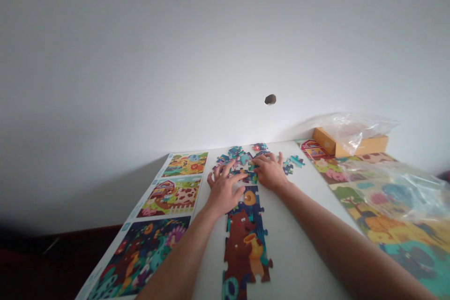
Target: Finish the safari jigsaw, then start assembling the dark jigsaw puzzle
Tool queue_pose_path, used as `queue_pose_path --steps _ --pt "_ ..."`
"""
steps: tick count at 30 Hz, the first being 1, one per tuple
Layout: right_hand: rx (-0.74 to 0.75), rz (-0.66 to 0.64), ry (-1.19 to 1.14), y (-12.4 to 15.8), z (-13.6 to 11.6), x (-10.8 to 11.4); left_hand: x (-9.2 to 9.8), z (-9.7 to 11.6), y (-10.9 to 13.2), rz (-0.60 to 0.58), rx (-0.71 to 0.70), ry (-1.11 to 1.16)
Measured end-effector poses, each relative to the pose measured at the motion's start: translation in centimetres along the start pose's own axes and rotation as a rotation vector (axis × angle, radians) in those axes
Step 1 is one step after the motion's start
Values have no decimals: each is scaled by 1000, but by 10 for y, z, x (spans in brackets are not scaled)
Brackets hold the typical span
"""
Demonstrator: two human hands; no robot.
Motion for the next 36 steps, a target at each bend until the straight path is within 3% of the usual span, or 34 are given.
queue_pose_path --steps 3,8,14,22,25,29,36 --pt "-11 3 38 -1 1 0 0 5 1 -89 -99 41" --pt "-13 -15 83 -1 3 0 -1 5 1 -140 -112 88" --pt "147 -85 3 2 -4 -3 1 5 0 -41 -53 84" --pt "-12 40 -20 0 0 3 0 -8 -2 183 197 -30" --pt "84 5 -43 2 -4 3 0 -11 -2 183 248 -70" --pt "239 -79 -47 8 -15 -2 -2 -11 -2 135 216 -76" --pt "167 -27 -53 10 -18 1 -2 -10 -2 125 213 -60"
Point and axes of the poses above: each hand's wrist, its own y-axis away from the middle knuckle, its own x-axis out of the back of the hand, z = x × y, the point moved 3 cm from there along -y, towards the middle knuckle, and after that the axes turned 8 degrees about -x, right-handed, at the moved point
